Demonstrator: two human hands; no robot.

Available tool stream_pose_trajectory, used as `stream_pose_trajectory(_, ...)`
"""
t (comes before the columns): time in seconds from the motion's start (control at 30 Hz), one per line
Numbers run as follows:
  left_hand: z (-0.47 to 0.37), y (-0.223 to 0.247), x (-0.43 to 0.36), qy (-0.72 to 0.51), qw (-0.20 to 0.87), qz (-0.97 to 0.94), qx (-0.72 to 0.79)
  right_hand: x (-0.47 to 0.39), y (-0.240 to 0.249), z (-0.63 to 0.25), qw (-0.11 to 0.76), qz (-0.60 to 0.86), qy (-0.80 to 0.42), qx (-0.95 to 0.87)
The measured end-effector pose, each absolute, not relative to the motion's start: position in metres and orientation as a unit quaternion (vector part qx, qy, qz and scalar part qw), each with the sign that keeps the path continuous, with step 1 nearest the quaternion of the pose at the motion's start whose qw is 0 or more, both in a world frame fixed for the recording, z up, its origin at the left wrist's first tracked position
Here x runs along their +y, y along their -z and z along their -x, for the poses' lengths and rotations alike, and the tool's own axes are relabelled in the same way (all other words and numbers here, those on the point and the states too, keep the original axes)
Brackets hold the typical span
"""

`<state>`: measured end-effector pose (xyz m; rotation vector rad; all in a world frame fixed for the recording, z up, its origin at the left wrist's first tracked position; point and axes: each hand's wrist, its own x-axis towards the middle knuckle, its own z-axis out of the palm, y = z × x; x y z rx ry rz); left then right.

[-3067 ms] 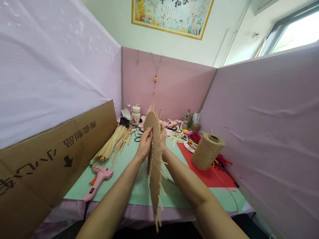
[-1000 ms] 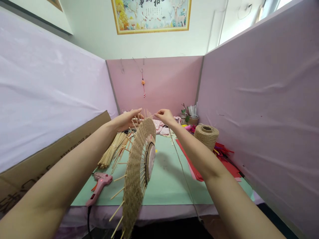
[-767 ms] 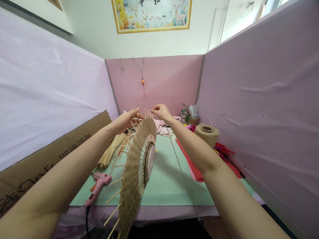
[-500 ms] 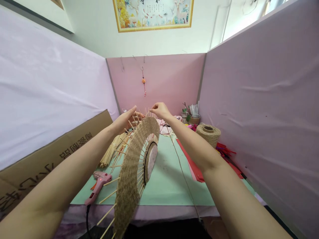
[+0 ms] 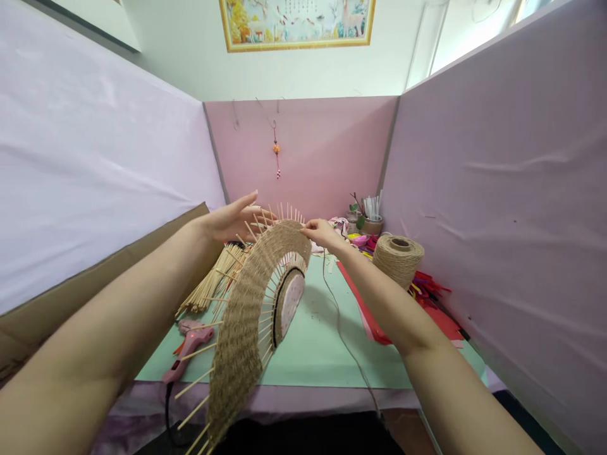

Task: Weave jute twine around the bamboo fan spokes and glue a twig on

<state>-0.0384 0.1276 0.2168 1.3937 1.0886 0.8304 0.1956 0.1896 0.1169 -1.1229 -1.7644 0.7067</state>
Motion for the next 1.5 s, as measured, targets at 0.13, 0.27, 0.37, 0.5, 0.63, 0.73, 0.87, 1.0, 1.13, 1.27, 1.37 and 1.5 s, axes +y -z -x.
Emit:
stream_pose_trajectory(0.13, 0.026, -0.236, 0.138, -0.309, 0.486, -0.581, 0.575, 0.185, -0.110, -0.193, 0.463, 0.443, -0.314, -0.700)
stream_pose_trajectory(0.27, 0.008, -0.242, 0.144, -0.308, 0.379, -0.592, 0.642, 0.181, -0.106, -0.194, 0.491, 0.434, -0.326, -0.682)
stream_pose_trajectory(0.37, 0.004, -0.255, 0.146, -0.284, 0.366, -0.599, 0.653, 0.176, -0.109, -0.196, 0.513, 0.420, -0.328, -0.672)
stream_pose_trajectory(0.5, 0.007, -0.284, 0.159, -0.285, 0.377, -0.609, 0.637, 0.168, -0.120, -0.199, 0.548, 0.399, -0.325, -0.659)
stream_pose_trajectory(0.63, 0.009, -0.306, 0.171, -0.383, 0.380, -0.609, 0.581, 0.165, -0.131, -0.201, 0.589, 0.382, -0.314, -0.639)
stream_pose_trajectory(0.73, 0.011, -0.309, 0.169, -0.335, 0.349, -0.651, 0.584, 0.167, -0.133, -0.200, 0.599, 0.381, -0.316, -0.630)
stream_pose_trajectory(0.87, 0.018, -0.305, 0.165, -0.111, 0.310, -0.755, 0.567, 0.169, -0.131, -0.200, 0.603, 0.366, -0.326, -0.629)
stream_pose_trajectory(1.0, 0.026, -0.300, 0.170, -0.070, 0.281, -0.803, 0.520, 0.162, -0.131, -0.202, 0.607, 0.351, -0.291, -0.650)
stream_pose_trajectory(1.13, 0.029, -0.291, 0.176, -0.076, 0.266, -0.824, 0.495, 0.151, -0.131, -0.207, 0.596, 0.357, -0.256, -0.672)
stream_pose_trajectory(1.27, 0.025, -0.277, 0.179, -0.068, 0.257, -0.838, 0.476, 0.148, -0.124, -0.211, 0.588, 0.387, -0.239, -0.669)
stream_pose_trajectory(1.37, 0.017, -0.267, 0.181, -0.063, 0.233, -0.848, 0.473, 0.147, -0.117, -0.216, 0.593, 0.410, -0.218, -0.658)
stream_pose_trajectory(1.5, 0.000, -0.257, 0.183, -0.073, 0.208, -0.861, 0.459, 0.142, -0.110, -0.225, 0.623, 0.435, -0.165, -0.629)
